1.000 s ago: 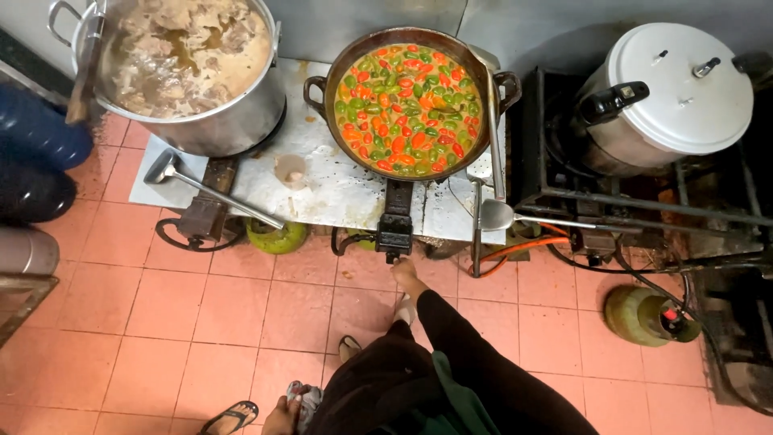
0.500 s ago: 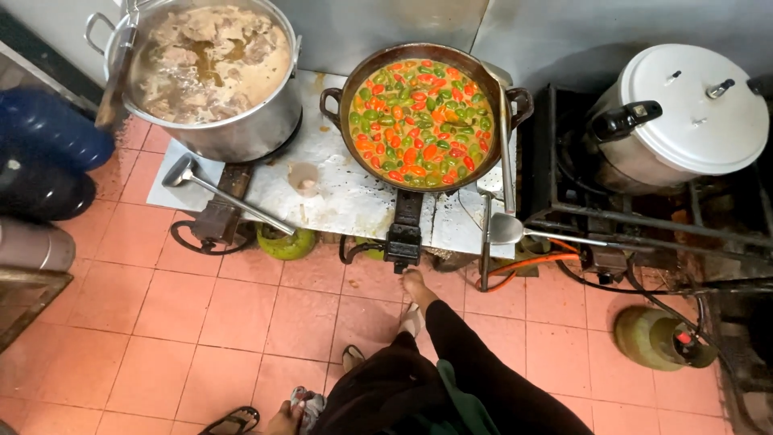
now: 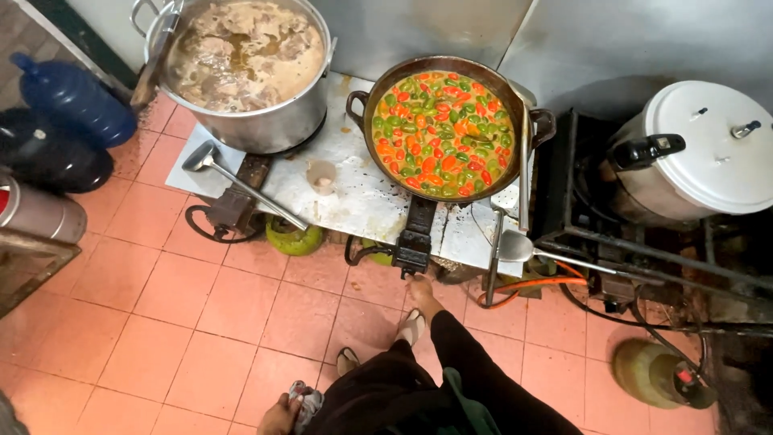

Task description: Stirring a large pan of vegetable soup and preparing ingredients on a cutting board.

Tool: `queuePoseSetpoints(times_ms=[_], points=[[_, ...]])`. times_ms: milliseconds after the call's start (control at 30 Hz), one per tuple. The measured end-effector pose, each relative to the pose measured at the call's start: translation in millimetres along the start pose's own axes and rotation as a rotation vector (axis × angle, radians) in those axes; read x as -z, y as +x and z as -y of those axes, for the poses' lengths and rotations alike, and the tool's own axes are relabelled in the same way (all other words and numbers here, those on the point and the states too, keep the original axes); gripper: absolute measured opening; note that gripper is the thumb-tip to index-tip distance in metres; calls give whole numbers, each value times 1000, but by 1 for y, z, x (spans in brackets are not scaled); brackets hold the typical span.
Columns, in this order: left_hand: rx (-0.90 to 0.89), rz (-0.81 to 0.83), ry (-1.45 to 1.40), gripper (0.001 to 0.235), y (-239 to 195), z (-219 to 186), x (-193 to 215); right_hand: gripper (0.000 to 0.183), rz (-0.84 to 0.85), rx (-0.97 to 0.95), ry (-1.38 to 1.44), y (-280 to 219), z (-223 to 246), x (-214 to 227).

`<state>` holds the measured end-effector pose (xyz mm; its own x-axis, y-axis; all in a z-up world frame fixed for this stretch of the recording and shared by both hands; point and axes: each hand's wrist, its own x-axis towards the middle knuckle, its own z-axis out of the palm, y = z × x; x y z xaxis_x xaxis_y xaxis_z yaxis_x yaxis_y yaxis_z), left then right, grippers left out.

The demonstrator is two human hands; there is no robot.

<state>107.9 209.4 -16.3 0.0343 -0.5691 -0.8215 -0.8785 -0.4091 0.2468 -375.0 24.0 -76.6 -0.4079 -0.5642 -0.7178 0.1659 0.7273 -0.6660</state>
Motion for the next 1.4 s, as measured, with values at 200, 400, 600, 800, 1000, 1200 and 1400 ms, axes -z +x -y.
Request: queuePoseSetpoints(times_ms=[200, 400, 600, 800, 1000, 1200, 1400], points=[[5, 2, -55, 62, -2, -4, -1, 24, -32, 69, -93, 17, -13, -3], [-4, -2, -25, 65, -3, -1, -2, 28, -17, 65, -48, 7, -4, -5], [18, 2, -75, 61, -2, -1, -3, 22, -37, 7, 34, 3, 0, -7], [-5, 4, -54, 66, -3, 2, -2, 24, -32, -33, -30, -13, 19, -8], [15, -8, 15, 63, -3, -2, 1, 20, -112, 106, -89, 19, -11, -13], [-45, -50, 36, 63, 7, 6, -5, 30, -125, 162, -290, 21, -13, -12], [-17, -52, -17, 62, -2, 1, 1, 38, -213, 291, -527, 37, -27, -17]])
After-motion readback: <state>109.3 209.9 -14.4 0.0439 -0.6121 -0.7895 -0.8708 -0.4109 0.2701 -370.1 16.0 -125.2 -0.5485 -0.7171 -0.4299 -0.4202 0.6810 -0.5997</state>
